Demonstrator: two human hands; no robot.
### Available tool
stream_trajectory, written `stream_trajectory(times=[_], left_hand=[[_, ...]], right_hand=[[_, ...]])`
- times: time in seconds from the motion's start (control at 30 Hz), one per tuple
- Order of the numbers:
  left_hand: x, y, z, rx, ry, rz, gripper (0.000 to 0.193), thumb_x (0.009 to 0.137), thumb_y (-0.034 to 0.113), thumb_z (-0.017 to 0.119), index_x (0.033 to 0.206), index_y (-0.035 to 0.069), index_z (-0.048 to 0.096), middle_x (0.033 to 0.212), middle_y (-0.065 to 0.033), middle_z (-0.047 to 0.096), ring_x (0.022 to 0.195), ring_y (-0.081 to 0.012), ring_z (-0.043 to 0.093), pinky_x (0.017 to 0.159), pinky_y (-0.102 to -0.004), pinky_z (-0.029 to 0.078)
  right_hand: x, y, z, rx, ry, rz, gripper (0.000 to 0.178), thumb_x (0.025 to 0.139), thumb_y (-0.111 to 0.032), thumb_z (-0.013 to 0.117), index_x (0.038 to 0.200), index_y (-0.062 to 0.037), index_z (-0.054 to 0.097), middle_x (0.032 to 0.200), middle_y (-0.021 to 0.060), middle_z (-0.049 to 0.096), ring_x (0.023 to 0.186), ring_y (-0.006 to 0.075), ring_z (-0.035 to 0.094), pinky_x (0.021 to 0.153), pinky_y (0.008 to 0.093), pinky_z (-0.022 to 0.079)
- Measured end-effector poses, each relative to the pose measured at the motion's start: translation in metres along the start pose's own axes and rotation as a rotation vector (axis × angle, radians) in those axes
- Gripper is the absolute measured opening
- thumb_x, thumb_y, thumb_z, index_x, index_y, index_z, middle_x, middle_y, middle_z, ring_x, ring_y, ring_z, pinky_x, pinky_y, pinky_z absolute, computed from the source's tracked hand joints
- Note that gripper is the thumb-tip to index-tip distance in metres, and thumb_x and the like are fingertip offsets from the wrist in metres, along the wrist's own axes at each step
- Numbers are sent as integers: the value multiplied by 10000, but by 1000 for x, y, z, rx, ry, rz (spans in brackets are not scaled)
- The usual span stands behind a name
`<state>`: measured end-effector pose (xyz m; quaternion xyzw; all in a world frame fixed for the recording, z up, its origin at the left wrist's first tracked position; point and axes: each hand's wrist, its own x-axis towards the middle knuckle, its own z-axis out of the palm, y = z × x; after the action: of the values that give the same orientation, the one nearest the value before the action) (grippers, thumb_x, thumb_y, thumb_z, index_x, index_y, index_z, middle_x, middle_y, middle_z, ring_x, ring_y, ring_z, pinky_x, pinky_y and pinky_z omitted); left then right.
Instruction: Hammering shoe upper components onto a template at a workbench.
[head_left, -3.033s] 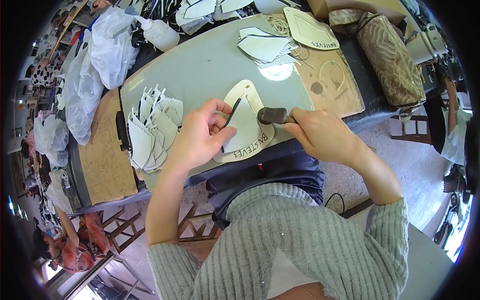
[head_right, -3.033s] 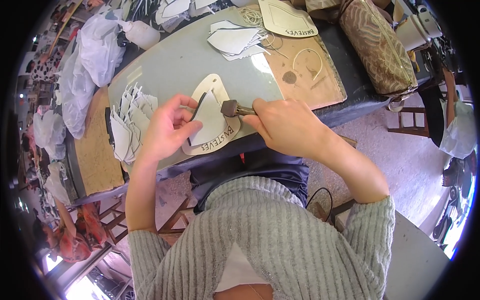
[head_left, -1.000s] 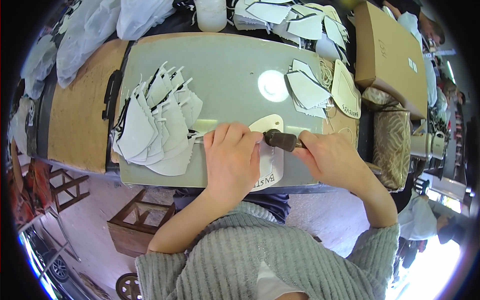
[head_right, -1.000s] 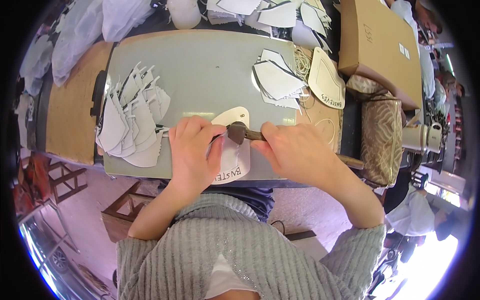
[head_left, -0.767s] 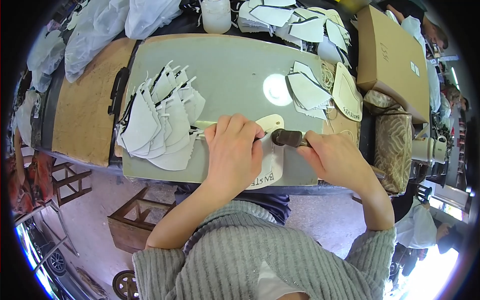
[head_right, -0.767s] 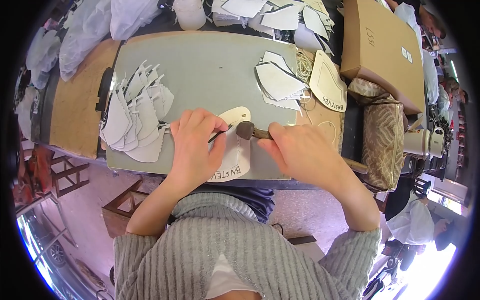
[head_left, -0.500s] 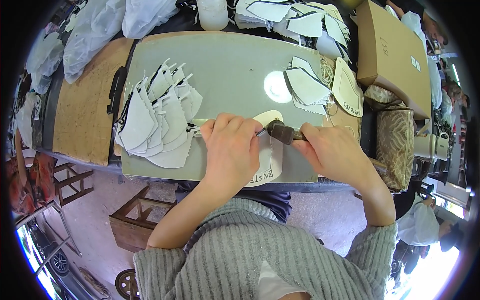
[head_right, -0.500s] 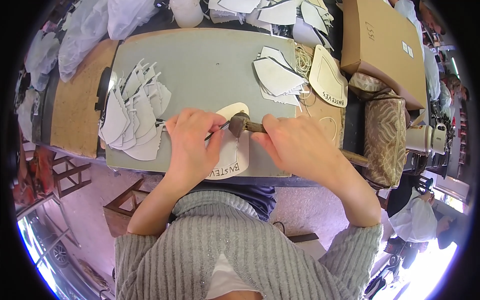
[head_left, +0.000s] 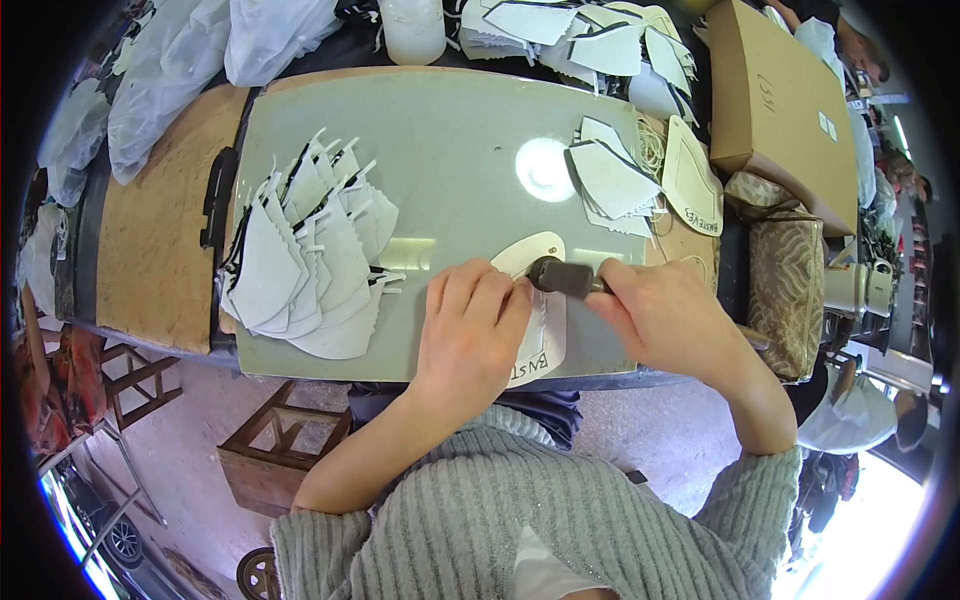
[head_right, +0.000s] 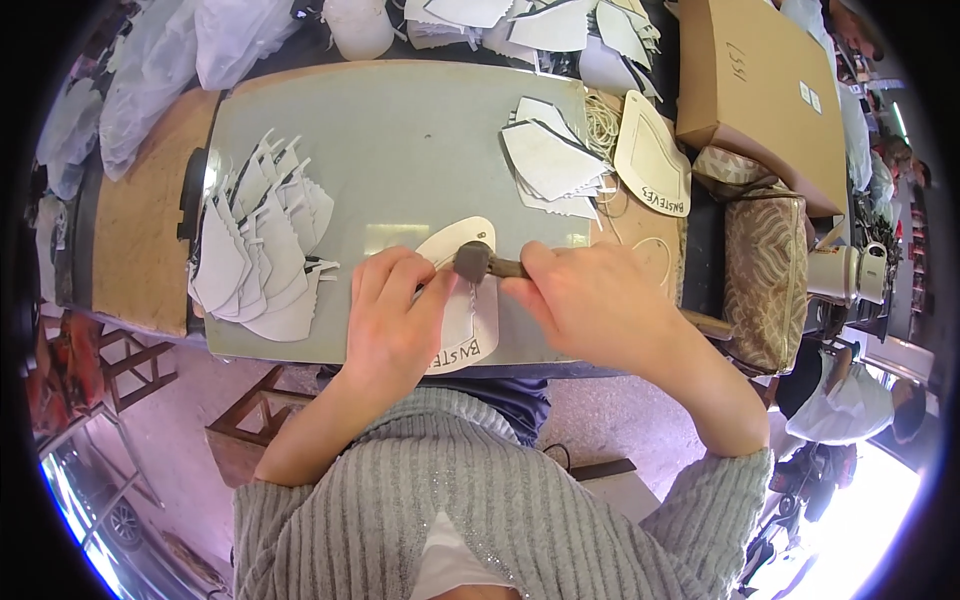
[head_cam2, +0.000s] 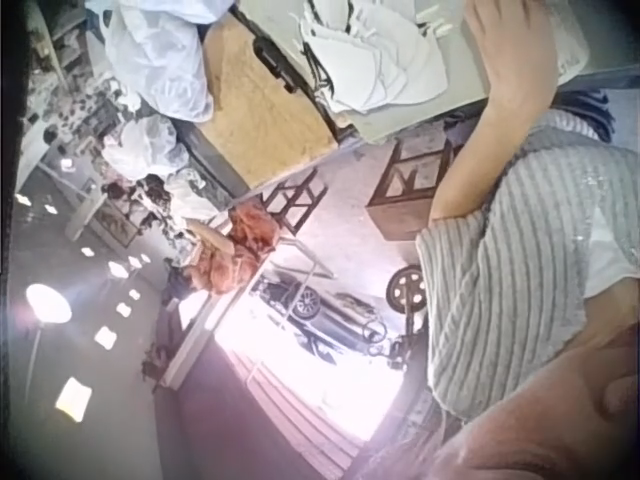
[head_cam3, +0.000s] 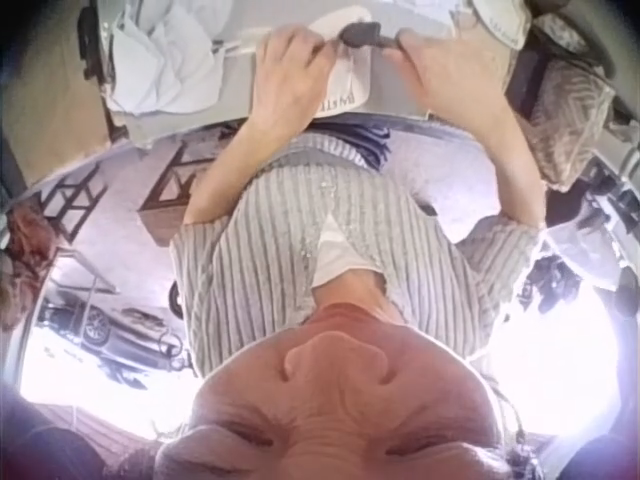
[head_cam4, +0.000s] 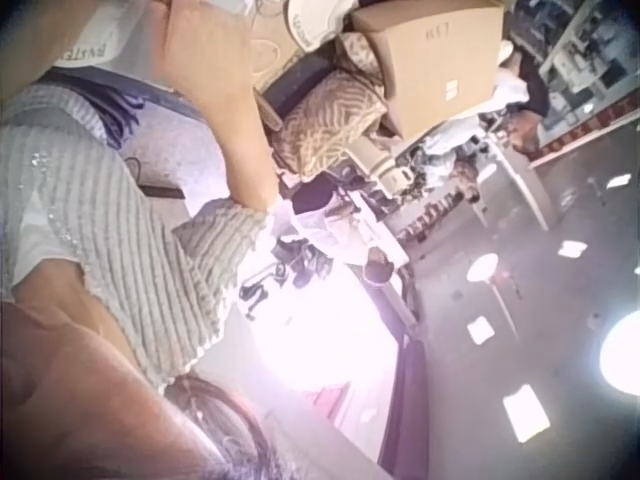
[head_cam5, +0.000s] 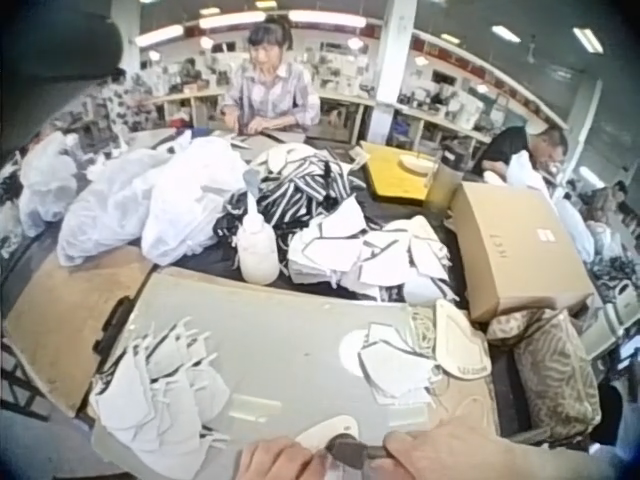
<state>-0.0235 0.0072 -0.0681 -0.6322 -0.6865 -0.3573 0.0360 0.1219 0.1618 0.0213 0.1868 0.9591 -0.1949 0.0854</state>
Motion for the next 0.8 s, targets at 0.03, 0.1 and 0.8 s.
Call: stream_trajectory(times=[0.03, 0.1, 0.8], left_hand=[[-1, 0, 0, -16, -27, 0, 243, 744, 40, 665, 981, -12, 673, 900, -73, 555, 954, -263, 560, 823, -401, 434], [-2, -1, -1, -29, -53, -1, 262, 761, 69, 627, 1002, -29, 649, 937, -96, 549, 989, -283, 550, 862, -426, 432], [-6, -2, -6, -21, -71, 9, 251, 760, 85, 628, 985, -23, 653, 972, -101, 565, 980, -262, 557, 858, -398, 440]], right_hand=[[2, 0, -1, -57, -52, 3, 326, 948, -292, 576, 800, -6, 521, 621, 169, 612, 584, 385, 610, 557, 458, 479], [-2, -1, -2, -54, -21, 13, 328, 947, -298, 577, 805, -7, 528, 616, 163, 612, 580, 375, 615, 556, 454, 482], [0, -9, 2, -249, -48, 63, 317, 943, -342, 578, 827, -47, 565, 666, 125, 650, 587, 319, 650, 494, 423, 478]])
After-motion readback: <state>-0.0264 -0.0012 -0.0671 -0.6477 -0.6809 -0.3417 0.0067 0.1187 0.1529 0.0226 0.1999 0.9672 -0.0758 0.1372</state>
